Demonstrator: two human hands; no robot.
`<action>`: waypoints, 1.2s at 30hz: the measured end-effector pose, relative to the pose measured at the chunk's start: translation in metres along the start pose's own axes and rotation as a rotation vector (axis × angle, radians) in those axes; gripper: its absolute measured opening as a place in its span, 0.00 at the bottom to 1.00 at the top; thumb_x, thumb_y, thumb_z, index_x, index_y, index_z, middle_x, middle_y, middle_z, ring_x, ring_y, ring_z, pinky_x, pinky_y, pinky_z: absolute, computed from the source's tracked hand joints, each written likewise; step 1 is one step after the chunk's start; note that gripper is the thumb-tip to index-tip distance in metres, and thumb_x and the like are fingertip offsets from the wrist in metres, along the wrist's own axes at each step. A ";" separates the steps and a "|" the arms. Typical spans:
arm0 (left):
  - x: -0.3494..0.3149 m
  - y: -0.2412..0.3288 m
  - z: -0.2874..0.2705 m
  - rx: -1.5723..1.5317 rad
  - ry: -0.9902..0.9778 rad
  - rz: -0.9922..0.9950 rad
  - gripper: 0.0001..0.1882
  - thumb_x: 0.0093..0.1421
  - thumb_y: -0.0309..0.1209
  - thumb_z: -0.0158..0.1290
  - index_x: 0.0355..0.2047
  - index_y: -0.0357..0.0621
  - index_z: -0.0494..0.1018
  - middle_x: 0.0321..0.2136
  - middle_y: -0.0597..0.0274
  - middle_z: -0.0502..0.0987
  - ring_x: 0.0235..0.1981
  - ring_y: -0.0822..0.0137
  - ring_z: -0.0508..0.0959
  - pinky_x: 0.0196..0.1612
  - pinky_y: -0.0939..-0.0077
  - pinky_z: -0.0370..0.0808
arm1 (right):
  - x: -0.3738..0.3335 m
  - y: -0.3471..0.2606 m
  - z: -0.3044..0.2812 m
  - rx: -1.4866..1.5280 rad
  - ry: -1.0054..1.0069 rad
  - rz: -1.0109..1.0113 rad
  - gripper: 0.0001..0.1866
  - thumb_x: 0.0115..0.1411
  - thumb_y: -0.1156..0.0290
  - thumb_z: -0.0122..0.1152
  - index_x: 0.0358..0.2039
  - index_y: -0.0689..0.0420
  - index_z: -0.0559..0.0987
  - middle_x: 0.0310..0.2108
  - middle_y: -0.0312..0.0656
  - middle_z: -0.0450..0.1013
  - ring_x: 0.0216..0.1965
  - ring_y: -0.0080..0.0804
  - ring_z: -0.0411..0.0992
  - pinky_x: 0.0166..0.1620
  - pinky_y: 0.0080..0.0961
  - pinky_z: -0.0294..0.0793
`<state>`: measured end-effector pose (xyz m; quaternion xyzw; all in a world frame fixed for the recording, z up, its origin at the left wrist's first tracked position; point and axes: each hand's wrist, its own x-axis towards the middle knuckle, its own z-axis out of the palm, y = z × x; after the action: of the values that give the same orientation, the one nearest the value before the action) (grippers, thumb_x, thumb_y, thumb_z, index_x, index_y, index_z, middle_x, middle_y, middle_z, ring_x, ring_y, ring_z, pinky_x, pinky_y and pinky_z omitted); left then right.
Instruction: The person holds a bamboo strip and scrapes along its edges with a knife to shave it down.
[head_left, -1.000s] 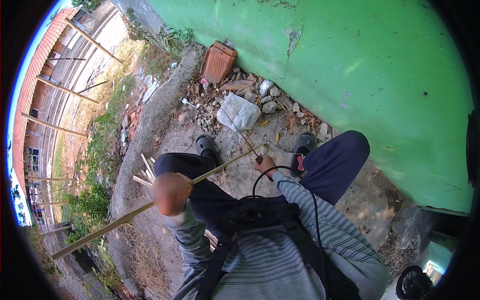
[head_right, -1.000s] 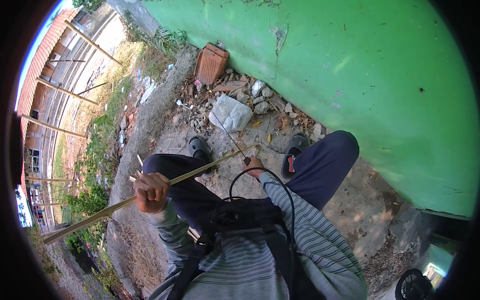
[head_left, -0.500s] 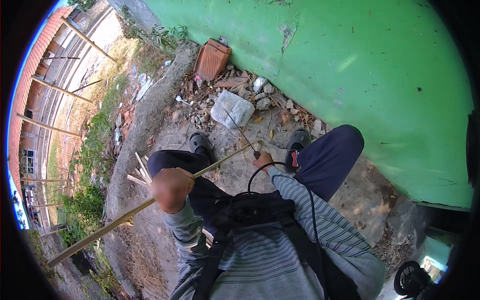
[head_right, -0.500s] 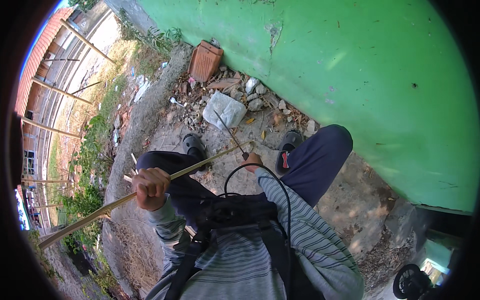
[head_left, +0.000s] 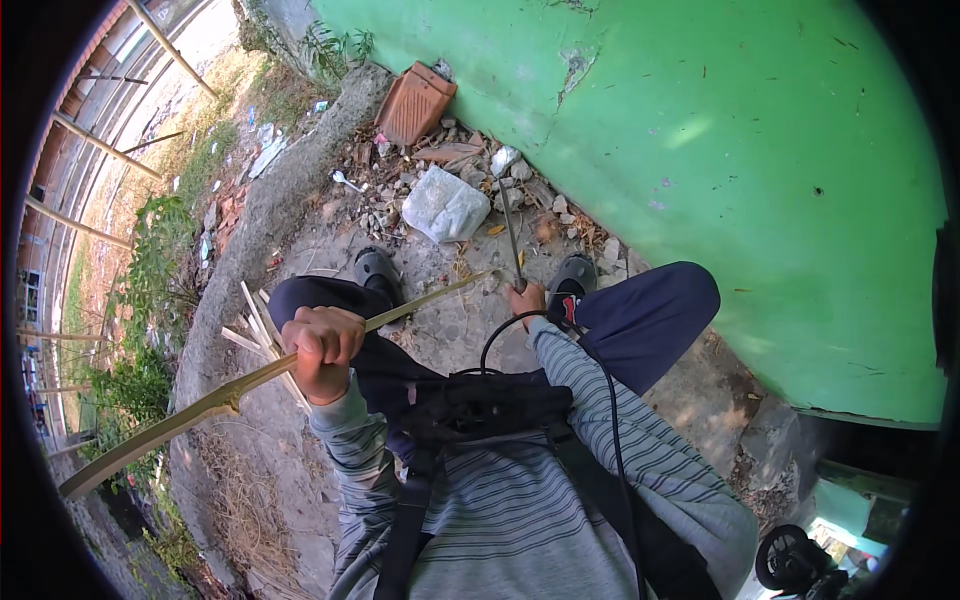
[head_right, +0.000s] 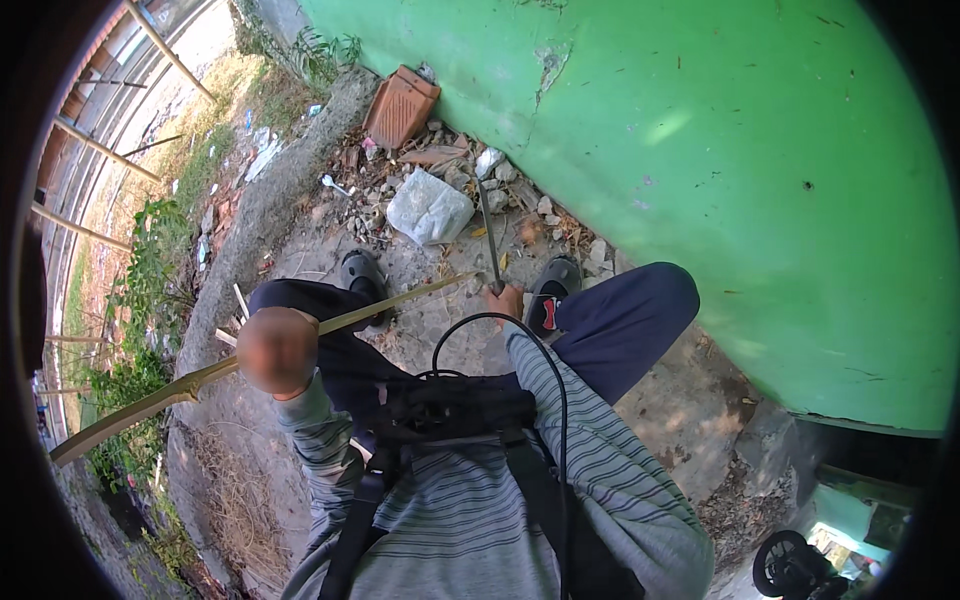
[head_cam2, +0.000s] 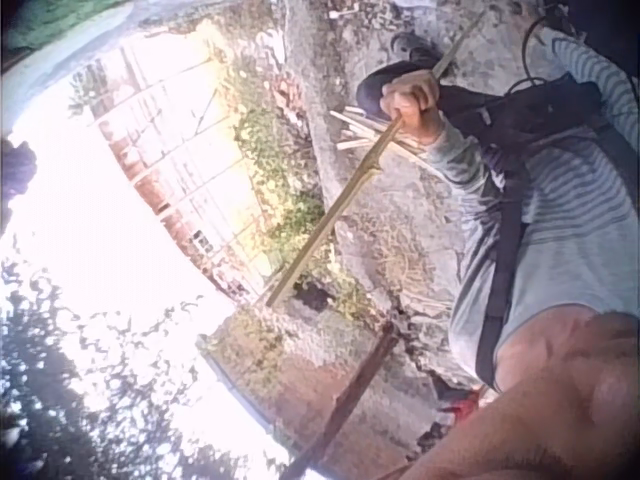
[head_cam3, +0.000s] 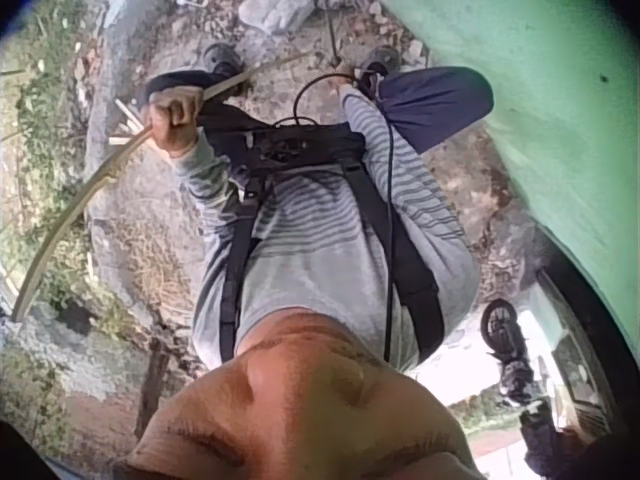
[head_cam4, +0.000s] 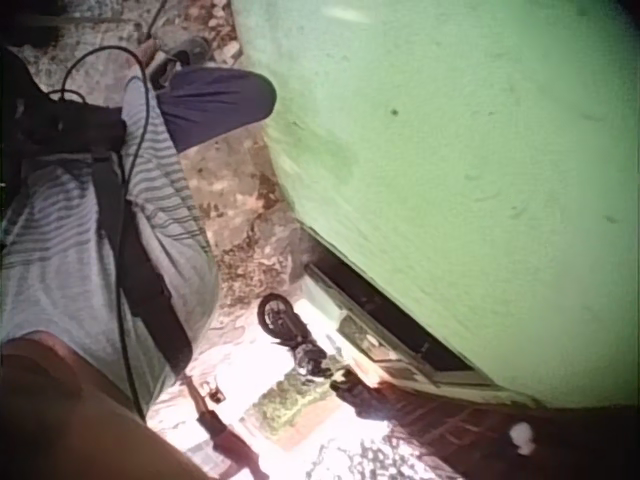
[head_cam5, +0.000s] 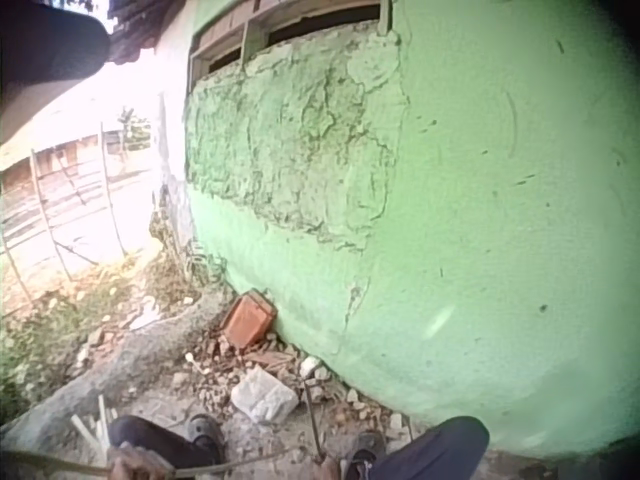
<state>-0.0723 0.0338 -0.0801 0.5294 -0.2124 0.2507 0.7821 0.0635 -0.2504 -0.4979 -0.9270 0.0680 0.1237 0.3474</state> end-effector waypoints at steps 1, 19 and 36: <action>0.002 -0.001 0.002 -0.004 -0.015 -0.002 0.32 0.71 0.44 0.43 0.10 0.54 0.46 0.04 0.74 0.48 0.04 0.76 0.48 0.10 0.78 0.46 | 0.008 0.009 0.000 0.089 0.068 0.070 0.24 0.58 0.49 0.64 0.32 0.62 0.82 0.48 0.61 0.73 0.43 0.58 0.75 0.49 0.48 0.76; 0.012 -0.003 -0.006 0.008 0.017 -0.041 0.34 0.69 0.44 0.46 0.07 0.53 0.48 0.03 0.72 0.51 0.03 0.75 0.50 0.09 0.78 0.47 | 0.023 0.017 -0.041 -0.174 0.002 0.103 0.24 0.57 0.52 0.68 0.36 0.65 0.82 0.53 0.64 0.69 0.55 0.59 0.67 0.60 0.42 0.68; 0.014 -0.005 0.004 0.005 -0.008 -0.020 0.33 0.71 0.44 0.44 0.09 0.54 0.46 0.04 0.73 0.50 0.03 0.75 0.49 0.09 0.78 0.46 | -0.004 -0.086 -0.026 0.158 -0.450 -0.412 0.32 0.55 0.59 0.70 0.55 0.66 0.74 0.50 0.55 0.75 0.49 0.46 0.75 0.54 0.33 0.72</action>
<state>-0.0587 0.0304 -0.0738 0.5344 -0.2095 0.2411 0.7825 0.0824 -0.2036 -0.4238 -0.8408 -0.1903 0.2473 0.4424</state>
